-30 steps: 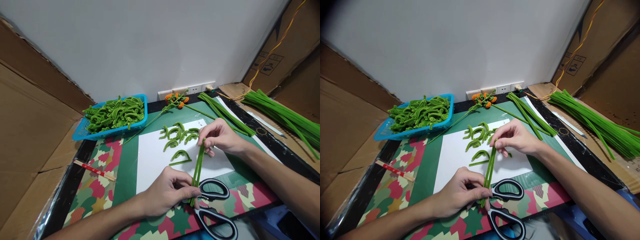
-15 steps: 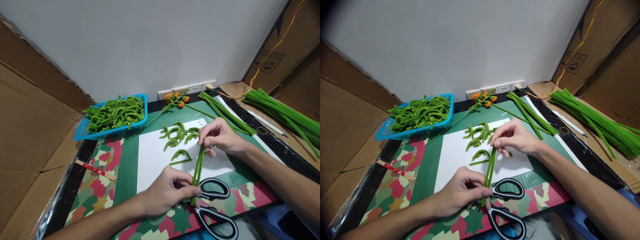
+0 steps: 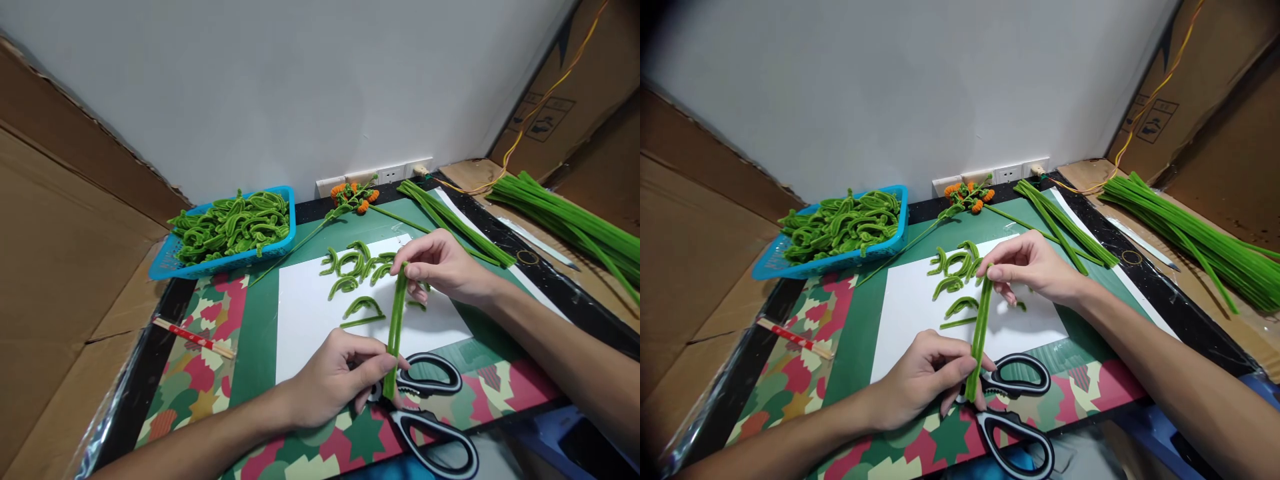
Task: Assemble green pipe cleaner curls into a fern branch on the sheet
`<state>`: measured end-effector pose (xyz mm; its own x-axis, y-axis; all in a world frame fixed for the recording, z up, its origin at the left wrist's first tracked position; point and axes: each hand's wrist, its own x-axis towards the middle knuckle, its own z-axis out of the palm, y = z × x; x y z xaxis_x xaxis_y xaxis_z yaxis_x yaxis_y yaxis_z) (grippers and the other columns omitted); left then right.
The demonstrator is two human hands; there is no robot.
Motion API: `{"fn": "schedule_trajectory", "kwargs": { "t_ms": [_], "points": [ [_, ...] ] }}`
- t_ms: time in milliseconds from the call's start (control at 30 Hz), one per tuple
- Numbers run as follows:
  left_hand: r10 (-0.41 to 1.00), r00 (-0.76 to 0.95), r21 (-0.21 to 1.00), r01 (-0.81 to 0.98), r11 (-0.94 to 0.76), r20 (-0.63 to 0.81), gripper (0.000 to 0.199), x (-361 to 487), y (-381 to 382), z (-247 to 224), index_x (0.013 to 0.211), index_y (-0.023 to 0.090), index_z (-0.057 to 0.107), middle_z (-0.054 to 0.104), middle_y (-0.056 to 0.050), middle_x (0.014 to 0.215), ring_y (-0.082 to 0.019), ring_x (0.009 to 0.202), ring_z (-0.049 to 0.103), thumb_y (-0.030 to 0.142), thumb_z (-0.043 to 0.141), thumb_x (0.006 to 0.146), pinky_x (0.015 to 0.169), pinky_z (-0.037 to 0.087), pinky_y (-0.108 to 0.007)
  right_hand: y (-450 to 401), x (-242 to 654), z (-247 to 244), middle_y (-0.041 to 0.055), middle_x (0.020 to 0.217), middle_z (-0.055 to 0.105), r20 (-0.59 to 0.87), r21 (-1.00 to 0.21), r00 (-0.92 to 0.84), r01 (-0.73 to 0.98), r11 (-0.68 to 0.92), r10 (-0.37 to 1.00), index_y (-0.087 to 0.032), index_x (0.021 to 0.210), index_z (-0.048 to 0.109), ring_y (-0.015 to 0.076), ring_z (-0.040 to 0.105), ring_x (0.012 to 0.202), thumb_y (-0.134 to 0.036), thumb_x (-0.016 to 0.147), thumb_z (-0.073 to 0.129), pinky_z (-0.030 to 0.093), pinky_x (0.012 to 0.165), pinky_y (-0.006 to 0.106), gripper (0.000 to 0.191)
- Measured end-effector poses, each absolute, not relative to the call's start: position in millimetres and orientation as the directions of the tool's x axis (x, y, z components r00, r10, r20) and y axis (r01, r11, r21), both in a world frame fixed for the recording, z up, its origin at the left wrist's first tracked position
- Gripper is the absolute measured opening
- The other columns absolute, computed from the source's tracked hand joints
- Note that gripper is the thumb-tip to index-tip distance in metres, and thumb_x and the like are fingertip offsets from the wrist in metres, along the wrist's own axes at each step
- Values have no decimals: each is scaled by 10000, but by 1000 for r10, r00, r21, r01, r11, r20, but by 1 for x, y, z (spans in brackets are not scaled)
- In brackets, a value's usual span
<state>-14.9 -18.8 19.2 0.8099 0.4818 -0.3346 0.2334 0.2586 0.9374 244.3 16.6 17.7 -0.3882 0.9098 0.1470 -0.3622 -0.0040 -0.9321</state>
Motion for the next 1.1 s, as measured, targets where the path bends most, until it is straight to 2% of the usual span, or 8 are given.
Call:
{"fn": "schedule_trajectory", "kwargs": {
  "t_ms": [133,400,600,833,1100],
  "points": [
    [488,800,932,236,276,-348,485,-14,-18,20,1095,91,809,833,-156,851,-59,429,544,541,647,1016,453,431,-154,16,245,15,10,640,720,157,-930,-384,-368,5,910,-152,958,838,102,641,475,-307,887,873,506,451,190,175],
    [517,769,917,229,325,-376,450,-12,-19,19,859,83,749,819,-158,813,-61,422,566,522,733,957,426,451,-158,17,243,15,2,649,717,185,-934,-316,-350,67,931,-149,971,826,105,633,471,-322,891,866,512,445,205,194],
    [547,753,920,203,335,-366,440,-14,-20,15,877,92,703,818,-161,847,-58,440,591,521,712,977,454,466,-156,16,243,18,6,673,718,212,-928,-274,-357,105,938,-148,968,816,108,635,475,-328,900,858,511,443,210,197],
    [544,758,919,189,345,-360,425,-13,-20,14,918,111,659,798,-125,822,-56,431,565,526,670,1008,445,442,-160,15,245,16,2,702,699,195,-948,-373,-311,76,907,-143,1005,787,109,642,516,-314,928,830,533,498,216,192],
    [548,765,928,173,331,-338,418,-14,-18,14,918,118,639,782,-111,807,-54,449,568,521,640,1029,464,417,-153,13,242,19,9,707,712,122,-959,-542,-281,-42,832,-114,983,778,102,654,533,-291,918,841,539,520,201,199]
  ]
}}
